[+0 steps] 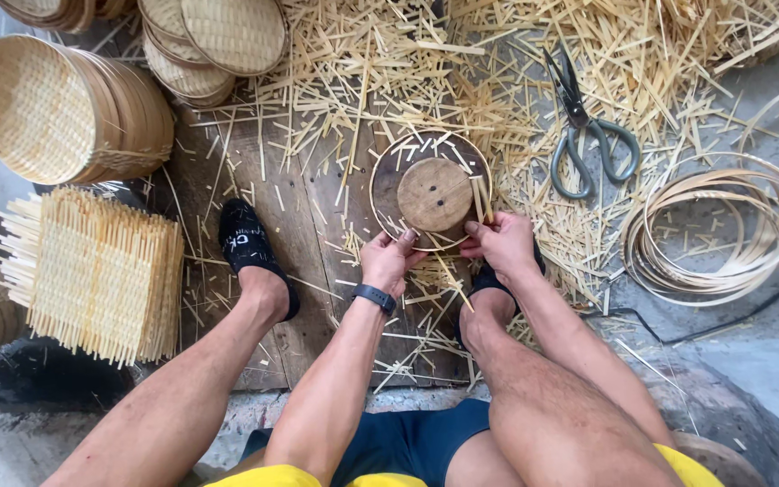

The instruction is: The person sits on the workshop floor making a round woven bamboo sieve. They trim the edge of a square woven bamboo panel with scissors, fit a bent bamboo rim strip around it, press the panel over a round wooden mold, tuck and secure the rim, and place the finished sieve onto a stack of completed sieves.

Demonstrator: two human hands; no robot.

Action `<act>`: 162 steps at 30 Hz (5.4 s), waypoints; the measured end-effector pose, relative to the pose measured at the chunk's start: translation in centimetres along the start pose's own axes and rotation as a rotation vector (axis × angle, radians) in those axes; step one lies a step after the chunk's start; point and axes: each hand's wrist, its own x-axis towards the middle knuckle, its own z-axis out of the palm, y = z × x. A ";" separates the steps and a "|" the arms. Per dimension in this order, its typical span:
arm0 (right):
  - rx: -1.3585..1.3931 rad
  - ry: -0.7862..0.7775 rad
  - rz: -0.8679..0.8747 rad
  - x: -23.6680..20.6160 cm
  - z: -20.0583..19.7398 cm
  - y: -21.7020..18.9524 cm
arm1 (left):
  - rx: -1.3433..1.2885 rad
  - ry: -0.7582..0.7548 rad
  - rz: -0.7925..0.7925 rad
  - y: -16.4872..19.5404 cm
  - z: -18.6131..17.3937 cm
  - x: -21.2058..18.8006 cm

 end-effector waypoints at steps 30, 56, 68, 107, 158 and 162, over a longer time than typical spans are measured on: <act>-0.039 -0.178 -0.118 -4.8 3.7 -7.1 | 0.908 -0.225 0.967 12.7 6.0 -8.7; 0.688 -0.400 -0.379 -4.3 -7.0 -4.2 | 1.874 -0.507 1.485 13.1 -4.5 -1.6; 0.582 -0.304 -0.330 -5.8 -5.6 -6.0 | 1.571 0.633 1.690 34.6 -15.6 -3.8; 0.529 -0.217 -0.222 -5.7 -6.5 -3.3 | 1.450 0.816 1.230 35.5 -20.6 -0.7; 0.163 -0.271 -0.252 -13.3 9.1 -5.2 | 1.607 0.491 0.674 25.7 -46.1 -20.2; 0.240 -0.236 -0.304 -10.6 5.8 -7.9 | 1.595 0.463 0.658 25.3 -44.2 -19.8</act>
